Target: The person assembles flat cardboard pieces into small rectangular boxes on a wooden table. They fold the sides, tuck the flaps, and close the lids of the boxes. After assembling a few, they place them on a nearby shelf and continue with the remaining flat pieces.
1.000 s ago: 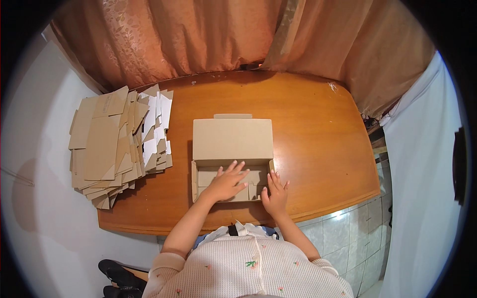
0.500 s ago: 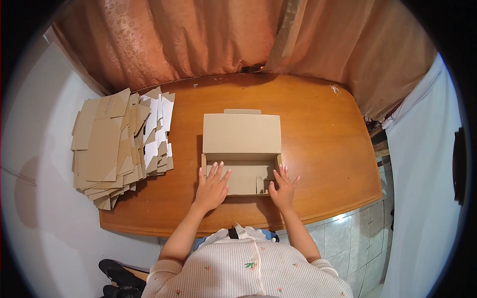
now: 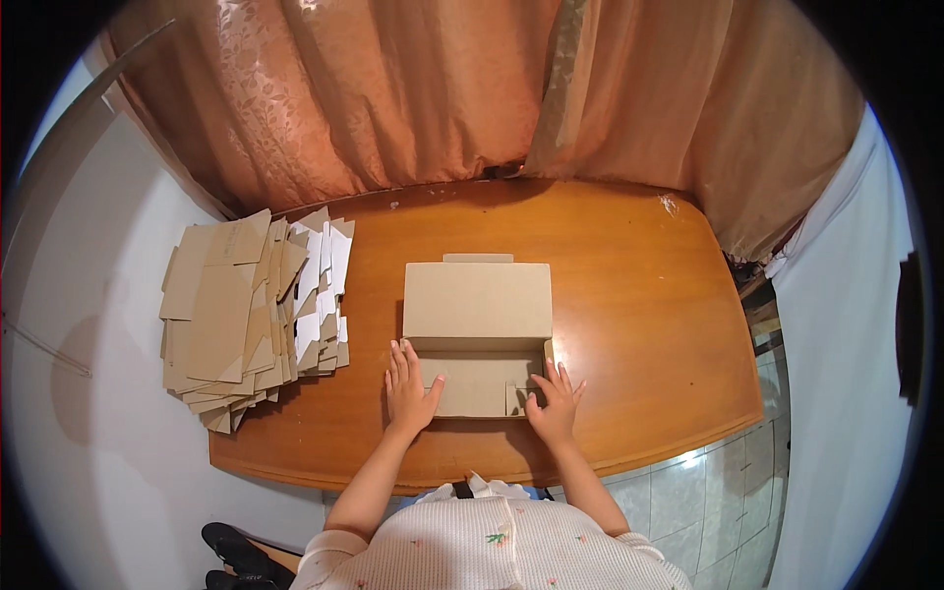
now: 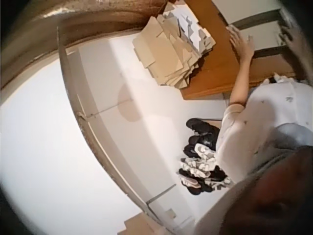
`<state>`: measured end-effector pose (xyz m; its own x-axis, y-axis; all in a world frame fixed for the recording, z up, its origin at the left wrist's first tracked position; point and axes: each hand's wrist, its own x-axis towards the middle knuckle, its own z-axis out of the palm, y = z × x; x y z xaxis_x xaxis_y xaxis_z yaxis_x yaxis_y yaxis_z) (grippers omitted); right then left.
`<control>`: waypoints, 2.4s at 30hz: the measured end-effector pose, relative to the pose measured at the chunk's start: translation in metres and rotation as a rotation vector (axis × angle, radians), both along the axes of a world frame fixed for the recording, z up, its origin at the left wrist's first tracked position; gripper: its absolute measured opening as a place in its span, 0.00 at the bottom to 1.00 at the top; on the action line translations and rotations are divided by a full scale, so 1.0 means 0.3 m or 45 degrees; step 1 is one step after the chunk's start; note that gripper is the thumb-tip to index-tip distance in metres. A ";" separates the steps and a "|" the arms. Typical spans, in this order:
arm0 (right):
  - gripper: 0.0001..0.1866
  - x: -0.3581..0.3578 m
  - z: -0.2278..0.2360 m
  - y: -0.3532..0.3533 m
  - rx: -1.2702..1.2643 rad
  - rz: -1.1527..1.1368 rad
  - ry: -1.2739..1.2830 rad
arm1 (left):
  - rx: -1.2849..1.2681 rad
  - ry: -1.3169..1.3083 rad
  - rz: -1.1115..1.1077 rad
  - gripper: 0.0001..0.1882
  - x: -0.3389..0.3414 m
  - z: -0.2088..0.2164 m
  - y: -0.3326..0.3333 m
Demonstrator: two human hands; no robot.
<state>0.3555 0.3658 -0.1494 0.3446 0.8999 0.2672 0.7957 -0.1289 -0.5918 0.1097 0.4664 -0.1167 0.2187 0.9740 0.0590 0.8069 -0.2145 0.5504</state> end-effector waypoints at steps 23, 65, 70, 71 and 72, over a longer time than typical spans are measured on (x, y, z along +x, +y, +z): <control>0.31 0.394 0.077 0.220 -0.150 -0.312 0.484 | 0.136 0.279 -0.128 0.55 0.344 0.026 -0.171; 0.58 0.328 0.072 -0.074 0.249 0.331 0.951 | 0.486 -0.678 0.142 0.67 0.325 -0.093 -0.230; 0.55 0.349 0.019 -0.103 0.252 0.300 0.721 | 0.534 -0.198 0.205 0.63 0.309 -0.083 -0.265; 0.54 0.345 0.014 -0.113 0.238 0.275 0.708 | 0.506 -0.156 0.221 0.63 0.305 -0.088 -0.273; 0.54 0.339 0.017 -0.121 0.225 0.249 0.695 | 0.480 -0.114 0.235 0.62 0.296 -0.094 -0.280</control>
